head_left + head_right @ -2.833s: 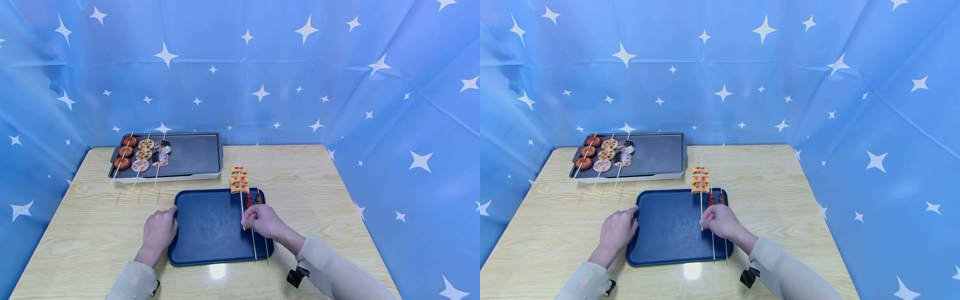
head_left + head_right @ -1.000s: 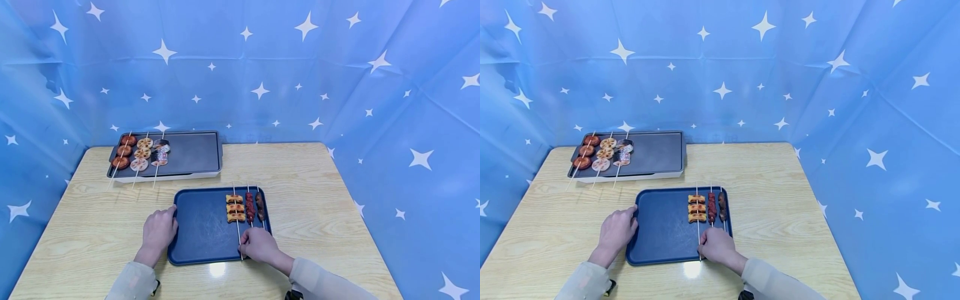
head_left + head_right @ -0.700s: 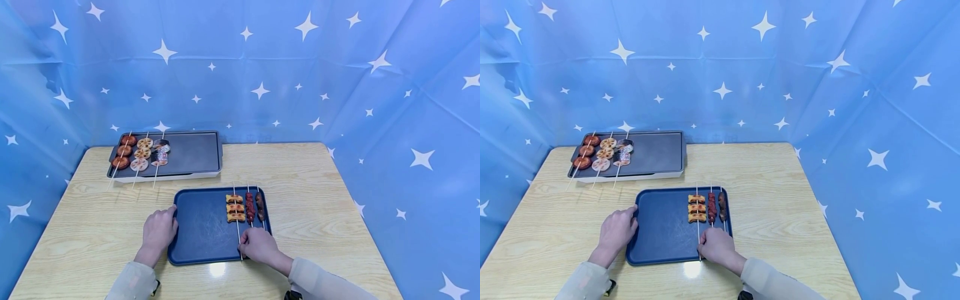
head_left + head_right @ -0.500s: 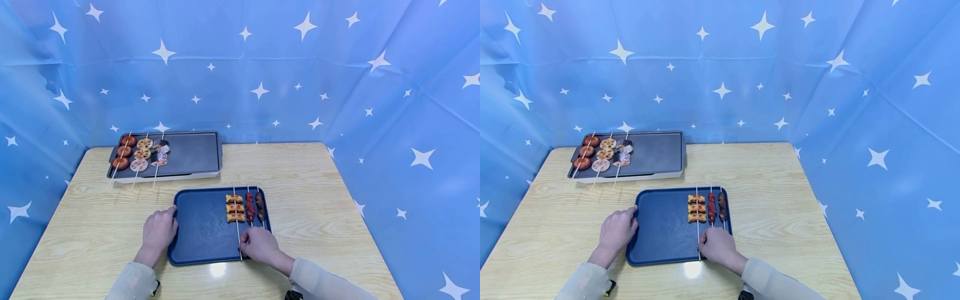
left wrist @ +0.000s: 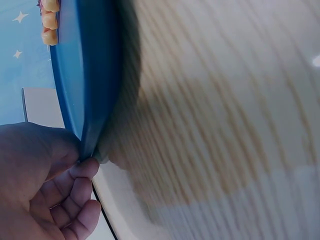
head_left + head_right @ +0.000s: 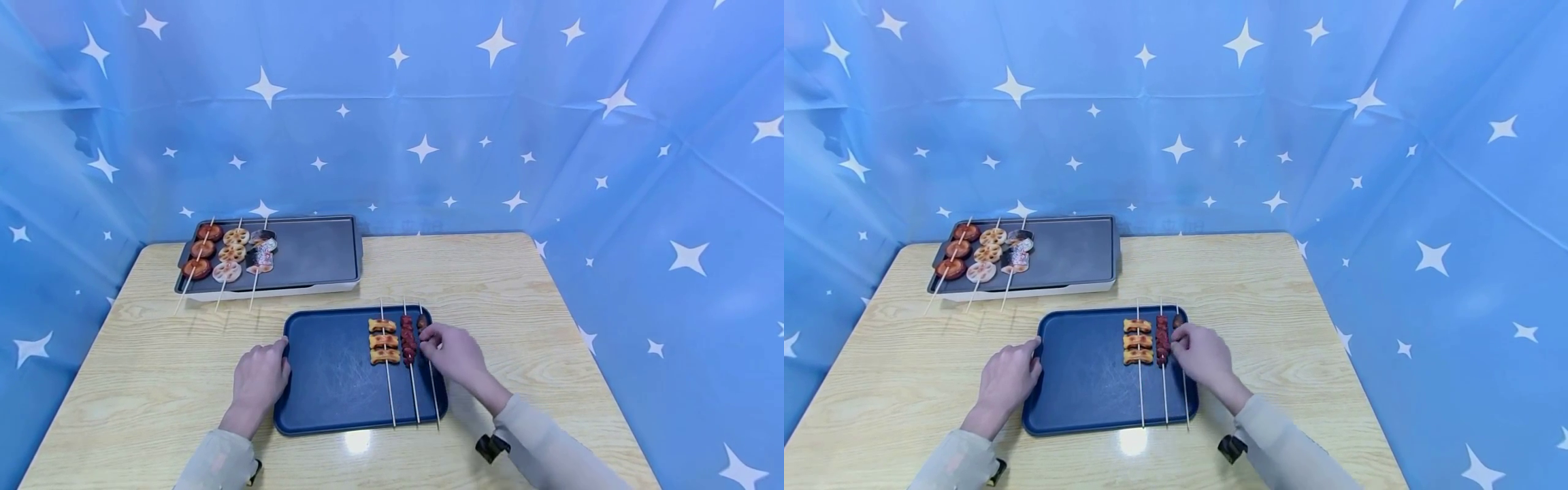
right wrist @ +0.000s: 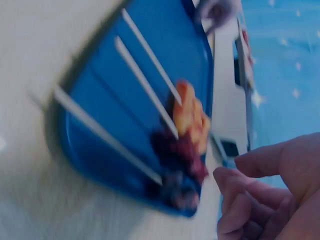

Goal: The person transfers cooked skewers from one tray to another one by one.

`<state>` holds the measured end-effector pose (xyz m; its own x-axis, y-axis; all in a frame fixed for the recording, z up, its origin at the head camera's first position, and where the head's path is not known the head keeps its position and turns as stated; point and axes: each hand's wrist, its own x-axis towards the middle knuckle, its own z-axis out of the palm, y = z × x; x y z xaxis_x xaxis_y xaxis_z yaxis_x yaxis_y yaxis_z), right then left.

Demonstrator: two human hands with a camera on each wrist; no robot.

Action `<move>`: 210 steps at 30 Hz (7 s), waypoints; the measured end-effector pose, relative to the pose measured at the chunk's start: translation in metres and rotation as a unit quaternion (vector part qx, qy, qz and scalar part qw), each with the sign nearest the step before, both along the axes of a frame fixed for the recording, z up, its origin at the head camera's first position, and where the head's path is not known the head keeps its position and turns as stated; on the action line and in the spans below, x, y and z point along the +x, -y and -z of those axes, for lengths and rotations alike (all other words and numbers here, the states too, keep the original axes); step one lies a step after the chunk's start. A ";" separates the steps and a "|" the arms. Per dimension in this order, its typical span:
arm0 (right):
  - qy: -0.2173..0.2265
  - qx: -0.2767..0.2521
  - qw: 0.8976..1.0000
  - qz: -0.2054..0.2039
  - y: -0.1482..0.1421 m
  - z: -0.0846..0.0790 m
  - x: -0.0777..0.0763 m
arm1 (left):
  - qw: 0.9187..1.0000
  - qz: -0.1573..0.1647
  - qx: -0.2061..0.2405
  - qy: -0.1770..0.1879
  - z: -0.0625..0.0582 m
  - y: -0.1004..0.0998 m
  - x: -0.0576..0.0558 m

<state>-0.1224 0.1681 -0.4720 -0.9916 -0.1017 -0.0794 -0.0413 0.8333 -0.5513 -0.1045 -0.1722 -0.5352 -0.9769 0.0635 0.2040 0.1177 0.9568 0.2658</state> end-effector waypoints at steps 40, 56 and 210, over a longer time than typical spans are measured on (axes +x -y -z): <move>0.109 -0.102 0.987 0.064 -0.035 0.044 -0.009 | 1.000 0.005 -0.010 0.002 0.002 -0.001 0.002; 0.134 -0.108 0.983 0.062 -0.034 0.046 -0.014 | 0.999 -0.023 0.032 -0.025 -0.023 0.020 -0.006; 0.149 -0.105 0.981 0.060 -0.033 0.044 -0.017 | 0.852 0.181 0.344 0.351 -0.059 0.004 0.038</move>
<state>-0.1394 0.2015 -0.5160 -0.9336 -0.0307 -0.3570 0.2390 0.6891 -0.6842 -0.0665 -0.1766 -0.4764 -0.8155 0.4883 -0.3106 -0.0464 0.4798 0.8762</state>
